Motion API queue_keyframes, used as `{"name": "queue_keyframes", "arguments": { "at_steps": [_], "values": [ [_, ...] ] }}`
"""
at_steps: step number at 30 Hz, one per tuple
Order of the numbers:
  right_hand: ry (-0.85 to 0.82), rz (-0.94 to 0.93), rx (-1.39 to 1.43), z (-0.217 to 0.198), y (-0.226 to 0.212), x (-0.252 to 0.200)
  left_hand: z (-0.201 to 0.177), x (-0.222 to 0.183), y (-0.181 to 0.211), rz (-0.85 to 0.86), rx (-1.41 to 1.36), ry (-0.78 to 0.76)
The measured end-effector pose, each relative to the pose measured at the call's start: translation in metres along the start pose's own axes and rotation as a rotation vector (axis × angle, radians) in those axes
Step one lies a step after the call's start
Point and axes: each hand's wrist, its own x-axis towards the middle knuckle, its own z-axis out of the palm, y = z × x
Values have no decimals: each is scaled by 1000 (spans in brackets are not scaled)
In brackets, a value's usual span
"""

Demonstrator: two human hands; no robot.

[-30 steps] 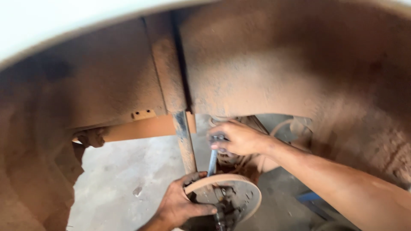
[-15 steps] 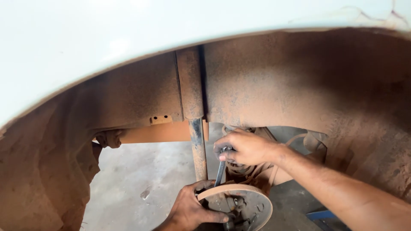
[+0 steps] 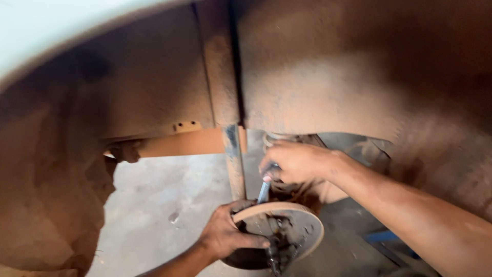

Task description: Replacing or repairing the rear shock absorber and brake assembly on a vehicle.

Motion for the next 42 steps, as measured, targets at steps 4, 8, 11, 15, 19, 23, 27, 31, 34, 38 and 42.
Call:
{"name": "queue_keyframes", "arguments": {
  "at_steps": [4,8,11,15,19,23,27,31,34,38,42],
  "values": [
    [-8,52,118,12,20,-9,2,0,6,-11,115,35],
    [22,213,374,100,96,-14,1,-2,13,-39,162,71],
    [234,126,357,99,85,-20,-2,0,1,30,88,48],
    [260,156,358,98,69,-24,5,0,3,19,106,85],
    [284,152,435,99,65,-28,3,0,8,-21,213,114],
    [329,190,528,116,70,-28,4,-1,9,-12,212,108],
    [354,261,506,96,52,-30,2,-1,8,3,231,121],
    [236,314,347,69,42,-28,2,3,2,-14,211,112],
    [179,223,240,32,21,-22,-1,3,4,-17,163,98],
    [523,-286,75,40,22,11,1,3,-4,6,162,103],
    [169,-72,254,8,-49,-5,3,5,7,-16,152,75]
  ]
}}
